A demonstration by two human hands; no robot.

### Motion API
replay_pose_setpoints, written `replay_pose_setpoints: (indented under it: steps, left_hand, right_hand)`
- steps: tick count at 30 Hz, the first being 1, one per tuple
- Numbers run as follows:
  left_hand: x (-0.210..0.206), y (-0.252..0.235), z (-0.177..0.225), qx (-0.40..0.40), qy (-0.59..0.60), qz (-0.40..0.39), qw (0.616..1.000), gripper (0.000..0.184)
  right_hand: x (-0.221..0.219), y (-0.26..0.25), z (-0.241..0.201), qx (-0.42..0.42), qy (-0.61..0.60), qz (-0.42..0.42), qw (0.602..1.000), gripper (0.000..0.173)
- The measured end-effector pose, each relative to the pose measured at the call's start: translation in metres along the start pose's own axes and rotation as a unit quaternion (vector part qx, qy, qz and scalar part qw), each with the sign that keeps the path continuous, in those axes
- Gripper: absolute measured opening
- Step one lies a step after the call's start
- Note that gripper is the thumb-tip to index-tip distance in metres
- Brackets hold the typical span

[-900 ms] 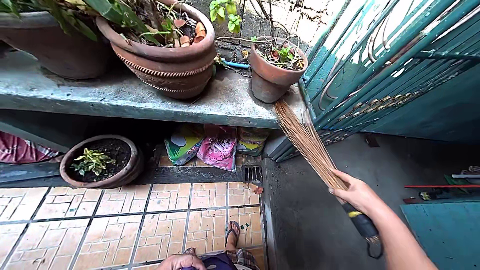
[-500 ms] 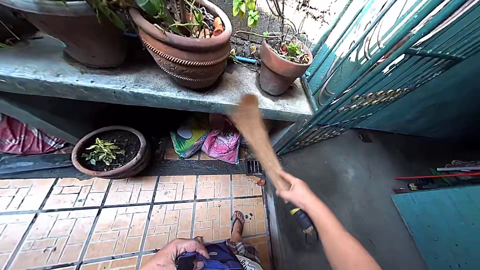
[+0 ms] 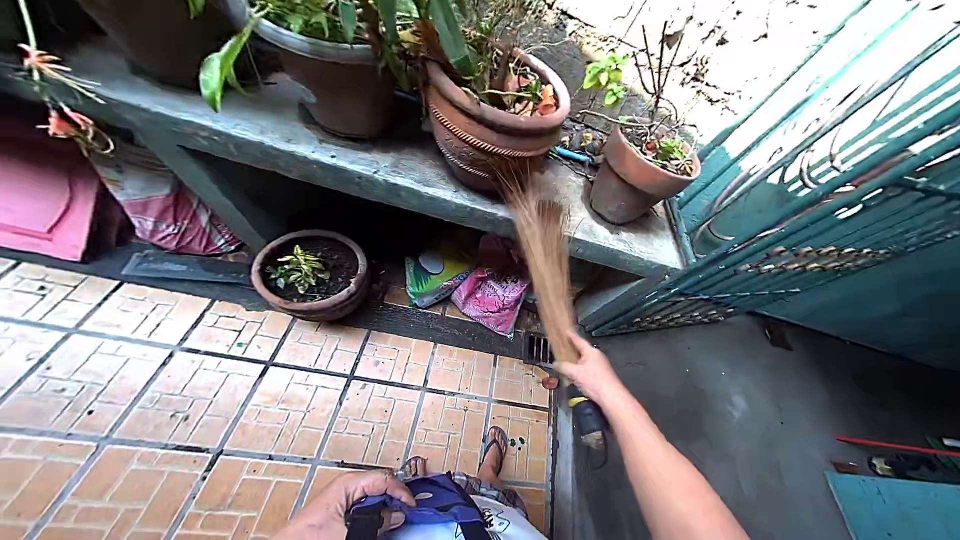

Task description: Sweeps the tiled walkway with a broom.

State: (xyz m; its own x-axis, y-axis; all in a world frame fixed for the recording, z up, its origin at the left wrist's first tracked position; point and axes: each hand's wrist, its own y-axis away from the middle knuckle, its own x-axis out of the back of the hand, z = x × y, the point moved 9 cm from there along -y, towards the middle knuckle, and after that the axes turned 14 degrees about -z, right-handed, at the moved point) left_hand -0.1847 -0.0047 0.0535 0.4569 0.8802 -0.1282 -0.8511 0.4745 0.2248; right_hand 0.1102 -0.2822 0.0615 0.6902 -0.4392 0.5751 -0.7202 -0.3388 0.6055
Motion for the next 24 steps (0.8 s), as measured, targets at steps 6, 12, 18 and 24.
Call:
replay_pose_setpoints:
  steps: [6, 12, 18, 24]
  left_hand:
    - [-0.004, -0.006, -0.003, 0.004, -0.017, -0.004, 1.0, 0.015]
    - [0.001, 0.002, 0.0, -0.021, -0.008, 0.006, 1.0, 0.014]
    - [-0.004, 0.032, -0.008, -0.032, -0.007, 0.061, 0.998, 0.014]
    - [-0.012, 0.07, -0.024, -0.031, 0.002, 0.152, 0.988, 0.015]
  right_hand:
    - [-0.116, 0.044, -0.093, 0.199, 0.004, -0.248, 0.948, 0.078]
    - [-0.098, 0.076, -0.078, 0.152, 0.071, -0.197, 0.966, 0.078]
    - [-0.03, -0.035, -0.149, 0.138, 0.015, -0.019, 0.99, 0.073]
    - [-0.144, -0.122, -0.294, 0.179, 0.102, -0.135, 0.969, 0.076]
